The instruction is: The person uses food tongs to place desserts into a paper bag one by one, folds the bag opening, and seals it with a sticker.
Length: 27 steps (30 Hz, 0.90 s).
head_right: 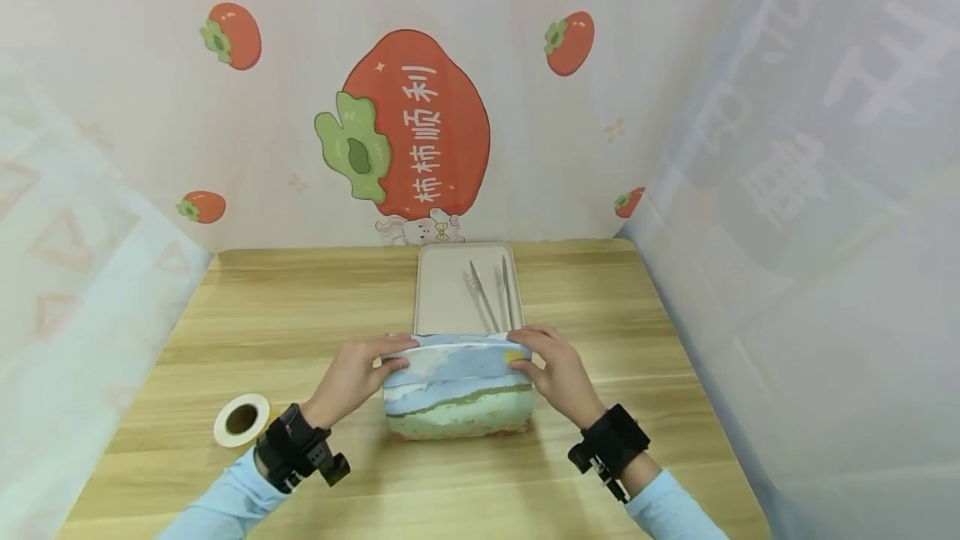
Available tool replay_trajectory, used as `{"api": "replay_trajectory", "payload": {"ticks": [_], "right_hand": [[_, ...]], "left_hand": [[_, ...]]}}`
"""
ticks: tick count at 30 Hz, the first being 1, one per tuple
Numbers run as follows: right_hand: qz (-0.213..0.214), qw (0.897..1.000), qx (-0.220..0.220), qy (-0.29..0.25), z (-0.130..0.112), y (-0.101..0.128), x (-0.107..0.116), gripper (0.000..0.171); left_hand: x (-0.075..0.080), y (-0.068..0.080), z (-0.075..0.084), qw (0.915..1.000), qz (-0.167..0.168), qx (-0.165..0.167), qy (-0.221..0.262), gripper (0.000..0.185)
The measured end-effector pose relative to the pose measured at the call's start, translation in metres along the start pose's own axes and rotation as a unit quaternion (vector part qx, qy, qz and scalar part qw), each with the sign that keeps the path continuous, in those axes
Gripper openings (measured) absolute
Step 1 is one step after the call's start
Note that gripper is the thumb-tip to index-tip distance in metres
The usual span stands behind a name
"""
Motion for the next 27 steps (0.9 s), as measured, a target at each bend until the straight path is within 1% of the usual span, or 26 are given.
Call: {"api": "replay_trajectory", "payload": {"ticks": [4, 8, 11, 17, 21, 22, 24, 26, 27], "right_hand": [[-0.018, 1.0, -0.017, 0.004, 0.0, -0.001, -0.005, 0.049], [-0.023, 0.999, -0.028, 0.004, 0.0, 0.0, -0.005, 0.053], [-0.027, 0.999, -0.018, -0.006, -0.003, -0.001, -0.006, 0.055], [-0.043, 0.999, 0.016, -0.016, -0.017, 0.0, -0.007, 0.059], [-0.038, 0.998, 0.04, 0.001, -0.034, -0.003, -0.004, 0.06], [-0.034, 0.998, 0.047, 0.007, -0.04, -0.004, -0.003, 0.058], [-0.025, 0.997, 0.066, 0.015, -0.056, -0.006, -0.002, 0.048], [-0.011, 0.996, 0.09, 0.015, -0.075, -0.007, -0.002, 0.041], [-0.003, 0.994, 0.105, 0.014, -0.086, -0.008, -0.002, 0.04]], "left_hand": [[0.002, 0.005, -0.001, 1.0, -0.004, -0.002, 0.006, 0.03], [-0.002, 0.008, 0.0, 0.9995, -0.025, -0.019, 0.006, 0.039], [-0.002, 0.011, 0.001, 0.9989, -0.034, -0.03, -0.006, 0.047], [0.002, 0.019, 0.005, 0.9988, -0.031, -0.033, -0.017, 0.056], [0.009, 0.02, 0.014, 0.9987, -0.025, -0.041, -0.017, 0.059], [0.011, 0.021, 0.017, 0.9986, -0.023, -0.044, -0.019, 0.059], [0.016, 0.024, 0.021, 0.9986, -0.02, -0.045, -0.02, 0.061], [0.022, 0.029, 0.022, 0.9989, -0.015, -0.04, -0.019, 0.062], [0.027, 0.033, 0.022, 0.999, -0.011, -0.039, -0.02, 0.062]]}}
Point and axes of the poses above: each hand's wrist, its own y-axis away from the middle knuckle, its own x-axis out of the back of the hand, z = x × y, the point moved 10 cm from there along -y, towards the middle knuckle, and after that the axes turned 12 degrees about -x, right-handed, at the moved point
